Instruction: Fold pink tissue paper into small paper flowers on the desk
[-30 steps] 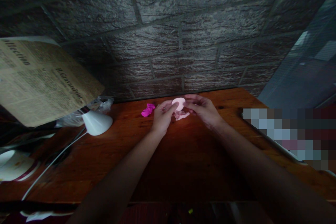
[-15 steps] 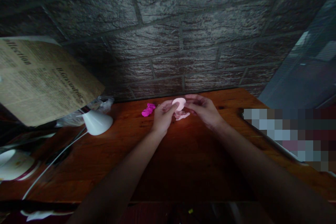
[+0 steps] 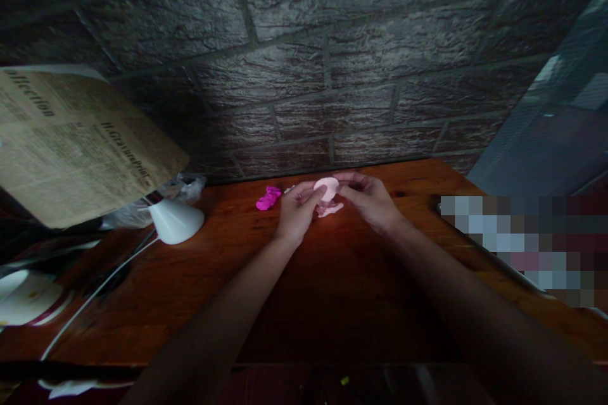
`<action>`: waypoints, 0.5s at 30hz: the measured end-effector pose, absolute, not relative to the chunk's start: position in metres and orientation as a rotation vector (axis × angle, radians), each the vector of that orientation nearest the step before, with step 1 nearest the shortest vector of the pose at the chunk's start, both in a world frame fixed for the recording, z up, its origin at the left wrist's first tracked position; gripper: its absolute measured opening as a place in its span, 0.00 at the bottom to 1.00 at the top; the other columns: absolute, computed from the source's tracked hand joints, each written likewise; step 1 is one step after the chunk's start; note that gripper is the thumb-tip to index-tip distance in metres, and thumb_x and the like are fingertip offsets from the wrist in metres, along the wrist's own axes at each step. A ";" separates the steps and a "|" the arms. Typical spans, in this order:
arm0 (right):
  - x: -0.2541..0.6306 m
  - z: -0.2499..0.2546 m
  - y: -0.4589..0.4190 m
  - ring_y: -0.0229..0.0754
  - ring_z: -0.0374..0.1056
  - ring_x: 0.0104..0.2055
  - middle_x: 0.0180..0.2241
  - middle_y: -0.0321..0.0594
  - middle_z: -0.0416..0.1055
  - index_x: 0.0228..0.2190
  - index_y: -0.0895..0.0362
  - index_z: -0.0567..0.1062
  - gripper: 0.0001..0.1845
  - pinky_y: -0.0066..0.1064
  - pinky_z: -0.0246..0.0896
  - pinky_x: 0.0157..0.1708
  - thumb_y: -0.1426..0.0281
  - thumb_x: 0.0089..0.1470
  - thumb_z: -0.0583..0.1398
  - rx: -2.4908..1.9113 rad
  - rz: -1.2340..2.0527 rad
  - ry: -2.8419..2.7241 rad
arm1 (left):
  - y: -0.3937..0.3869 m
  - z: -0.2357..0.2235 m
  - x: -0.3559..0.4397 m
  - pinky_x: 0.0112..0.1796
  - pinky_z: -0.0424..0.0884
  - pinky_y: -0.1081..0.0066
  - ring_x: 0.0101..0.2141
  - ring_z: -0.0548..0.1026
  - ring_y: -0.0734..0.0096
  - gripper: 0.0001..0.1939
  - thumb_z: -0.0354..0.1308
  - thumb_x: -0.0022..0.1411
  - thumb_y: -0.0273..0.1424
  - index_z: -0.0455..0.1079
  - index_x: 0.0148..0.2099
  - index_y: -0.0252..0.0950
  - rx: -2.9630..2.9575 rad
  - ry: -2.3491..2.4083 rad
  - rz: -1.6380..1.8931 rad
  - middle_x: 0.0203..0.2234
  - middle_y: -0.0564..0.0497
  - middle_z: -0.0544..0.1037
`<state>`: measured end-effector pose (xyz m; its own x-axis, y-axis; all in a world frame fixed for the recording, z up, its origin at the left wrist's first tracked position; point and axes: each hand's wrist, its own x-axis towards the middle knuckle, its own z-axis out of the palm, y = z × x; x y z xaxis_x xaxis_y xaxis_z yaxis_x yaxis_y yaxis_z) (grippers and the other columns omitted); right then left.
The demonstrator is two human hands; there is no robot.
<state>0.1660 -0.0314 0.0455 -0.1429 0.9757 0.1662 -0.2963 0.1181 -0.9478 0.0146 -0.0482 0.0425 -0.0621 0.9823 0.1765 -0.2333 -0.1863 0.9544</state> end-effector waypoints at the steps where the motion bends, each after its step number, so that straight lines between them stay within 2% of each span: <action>1: 0.166 0.046 -0.032 0.40 0.72 0.30 0.29 0.39 0.78 0.35 0.59 0.78 0.21 0.35 0.69 0.34 0.66 0.36 0.73 -0.803 1.343 -1.175 | -0.048 0.043 0.014 0.26 0.71 0.74 0.23 0.76 0.73 0.16 0.73 0.46 0.38 0.79 0.36 0.36 1.129 0.961 1.476 0.26 0.52 0.81; 5: 0.166 0.048 -0.034 0.38 0.71 0.29 0.29 0.39 0.79 0.36 0.59 0.80 0.19 0.33 0.68 0.33 0.64 0.40 0.72 -0.808 1.357 -1.206 | -0.046 0.042 0.013 0.25 0.70 0.73 0.22 0.76 0.74 0.17 0.74 0.44 0.38 0.78 0.36 0.36 1.070 0.933 1.498 0.24 0.53 0.81; 9: 0.165 0.051 -0.038 0.35 0.69 0.26 0.26 0.36 0.77 0.33 0.59 0.81 0.19 0.31 0.67 0.32 0.63 0.38 0.73 -0.812 1.413 -1.221 | -0.044 0.041 0.012 0.28 0.71 0.73 0.24 0.76 0.74 0.17 0.73 0.44 0.38 0.78 0.35 0.35 1.038 0.958 1.533 0.26 0.52 0.81; 15: 0.164 0.050 -0.038 0.37 0.71 0.28 0.25 0.36 0.77 0.31 0.58 0.81 0.15 0.32 0.67 0.33 0.62 0.40 0.71 -0.857 1.387 -1.239 | -0.043 0.039 0.011 0.29 0.71 0.73 0.25 0.76 0.74 0.17 0.73 0.44 0.38 0.78 0.36 0.35 1.043 0.962 1.538 0.27 0.52 0.81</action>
<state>0.1636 -0.0379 0.0495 -0.2036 0.9713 0.1233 -0.2323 0.0745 -0.9698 0.0113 -0.0429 0.0389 -0.1264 0.9805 0.1505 -0.2938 -0.1819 0.9384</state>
